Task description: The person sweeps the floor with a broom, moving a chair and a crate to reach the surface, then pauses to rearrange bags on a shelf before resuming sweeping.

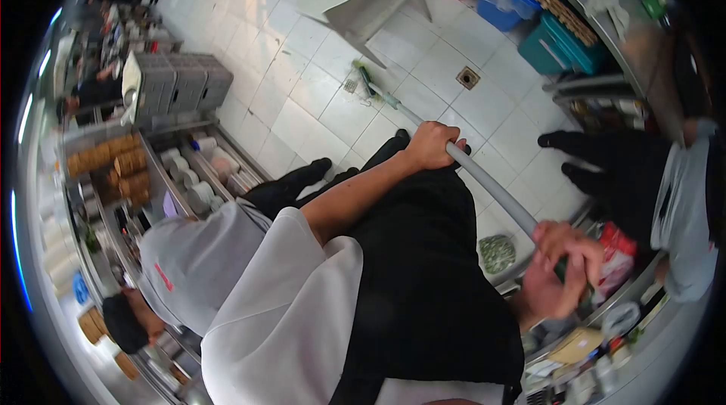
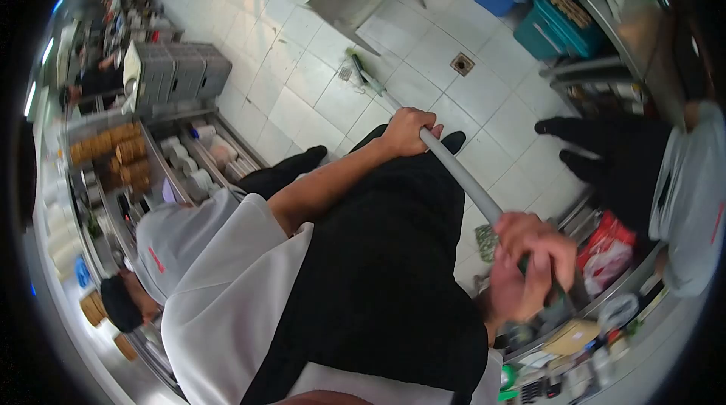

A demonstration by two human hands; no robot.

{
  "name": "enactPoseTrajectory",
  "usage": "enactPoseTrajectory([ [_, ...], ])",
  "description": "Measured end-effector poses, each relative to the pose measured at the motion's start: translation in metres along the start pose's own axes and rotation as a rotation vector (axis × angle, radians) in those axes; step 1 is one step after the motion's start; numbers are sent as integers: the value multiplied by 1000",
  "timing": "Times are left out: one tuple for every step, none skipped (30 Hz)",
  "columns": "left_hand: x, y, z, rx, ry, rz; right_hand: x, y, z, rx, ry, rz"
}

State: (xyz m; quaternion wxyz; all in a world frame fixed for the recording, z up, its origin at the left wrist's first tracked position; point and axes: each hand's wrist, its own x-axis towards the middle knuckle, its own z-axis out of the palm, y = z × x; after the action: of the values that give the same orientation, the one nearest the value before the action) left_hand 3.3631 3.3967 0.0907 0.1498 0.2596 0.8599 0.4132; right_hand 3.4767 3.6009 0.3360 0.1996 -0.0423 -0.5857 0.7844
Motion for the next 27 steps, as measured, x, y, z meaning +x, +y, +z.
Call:
enactPoseTrajectory([
  [3,9,-13,-20,69,17,8,-10,0,-8,-110,-38],
  [5,12,-28,-25,-48,57,19,-20,2,-9,-266,-88],
  [6,12,-41,-23,5,40,30,-28,5,-5,-421,-142],
  [4,12,-52,-52,-145,123,40,-33,7,74,-565,-121],
  [-1,12,-63,-81,-304,210,53,-35,21,85,-605,-119],
  [-8,10,-76,-98,-449,183,64,-35,40,132,-848,-109],
  [-13,-2,-88,-89,-432,188,72,-31,59,170,-1082,-104],
  [-24,-19,-94,-137,-457,188,68,-21,78,183,-1045,-47],
  [-36,-40,-98,-189,-490,190,62,-4,99,197,-980,-1],
  [-52,-71,-100,-192,-461,150,54,16,123,209,-912,41],
  [-67,-97,-115,-161,-427,112,45,38,147,198,-820,13],
  [-82,-121,-135,-137,-388,70,35,57,169,186,-733,-9],
  [-97,-146,-157,-97,-392,20,25,72,190,171,-739,-7],
  [-108,-167,-174,-63,-394,-31,16,85,210,164,-745,20],
  [-110,-175,-187,-82,-382,-27,12,93,225,156,-754,50],
  [-112,-182,-199,-26,-358,-16,12,93,235,136,-747,6],
  [-117,-182,-212,31,-344,-7,14,90,238,125,-750,21],
  [-119,-176,-220,16,-352,-9,20,85,235,131,-716,-12],
  [-110,-165,-227,49,-260,-21,26,78,232,139,-682,-55],
  [-98,-152,-234,85,-164,-32,31,67,231,130,-629,-74],
  [-87,-136,-242,67,-154,9,36,54,229,124,-584,-96],
  [-78,-120,-245,52,-141,46,41,40,222,103,-545,-130],
  [-68,-106,-242,-10,-144,100,43,24,213,85,-505,-163],
  [-59,-93,-239,-68,-151,156,46,6,202,66,-504,-198],
  [-51,-74,-242,-161,-227,187,48,-13,195,49,-501,-235],
  [-49,-60,-243,-253,-306,220,49,-31,192,45,-511,-261],
  [-50,-56,-240,-240,-310,223,50,-46,190,41,-518,-291],
])
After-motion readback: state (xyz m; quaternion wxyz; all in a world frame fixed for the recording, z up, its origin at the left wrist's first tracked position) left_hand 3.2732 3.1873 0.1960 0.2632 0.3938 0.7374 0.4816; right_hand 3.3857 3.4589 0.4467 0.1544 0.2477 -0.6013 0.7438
